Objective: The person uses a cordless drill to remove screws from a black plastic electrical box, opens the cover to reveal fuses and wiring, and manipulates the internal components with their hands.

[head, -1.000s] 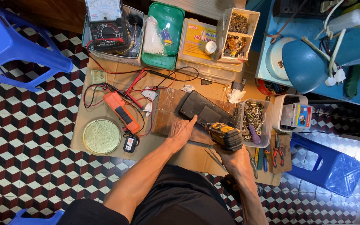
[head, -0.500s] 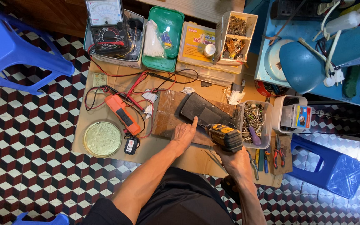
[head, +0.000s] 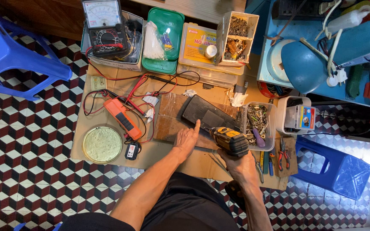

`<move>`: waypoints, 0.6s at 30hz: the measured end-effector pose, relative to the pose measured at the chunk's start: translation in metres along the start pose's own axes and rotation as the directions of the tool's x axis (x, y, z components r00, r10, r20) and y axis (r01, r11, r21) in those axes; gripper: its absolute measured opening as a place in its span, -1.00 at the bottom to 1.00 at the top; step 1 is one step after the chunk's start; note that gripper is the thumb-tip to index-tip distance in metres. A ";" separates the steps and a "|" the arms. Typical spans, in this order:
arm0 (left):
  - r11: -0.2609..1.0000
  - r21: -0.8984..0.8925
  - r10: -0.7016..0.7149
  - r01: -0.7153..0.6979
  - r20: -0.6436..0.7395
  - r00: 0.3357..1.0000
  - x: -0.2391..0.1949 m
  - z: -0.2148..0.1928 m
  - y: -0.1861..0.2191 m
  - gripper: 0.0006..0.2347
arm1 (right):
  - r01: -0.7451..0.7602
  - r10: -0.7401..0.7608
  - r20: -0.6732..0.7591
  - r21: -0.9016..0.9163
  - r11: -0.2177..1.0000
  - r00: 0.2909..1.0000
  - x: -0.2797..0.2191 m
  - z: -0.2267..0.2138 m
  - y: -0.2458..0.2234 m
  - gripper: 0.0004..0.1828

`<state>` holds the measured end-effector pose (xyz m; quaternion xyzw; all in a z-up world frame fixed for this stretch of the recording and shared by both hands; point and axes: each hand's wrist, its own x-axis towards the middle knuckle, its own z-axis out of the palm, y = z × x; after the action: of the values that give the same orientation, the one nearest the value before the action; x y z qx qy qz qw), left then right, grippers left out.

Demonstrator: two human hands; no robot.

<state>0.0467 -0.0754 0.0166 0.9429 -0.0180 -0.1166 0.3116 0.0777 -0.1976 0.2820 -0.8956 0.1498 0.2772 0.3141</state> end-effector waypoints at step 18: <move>0.937 -0.348 -0.047 -0.018 -0.179 0.983 -0.005 -0.057 0.025 -0.75 | -0.062 0.063 0.017 -0.072 0.995 0.998 -0.003 -0.016 0.012 -0.53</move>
<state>0.0564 -0.0622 0.0770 0.8796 0.0388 -0.0325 0.4730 0.0762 -0.2169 0.2884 -0.8984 0.1647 0.3007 0.2745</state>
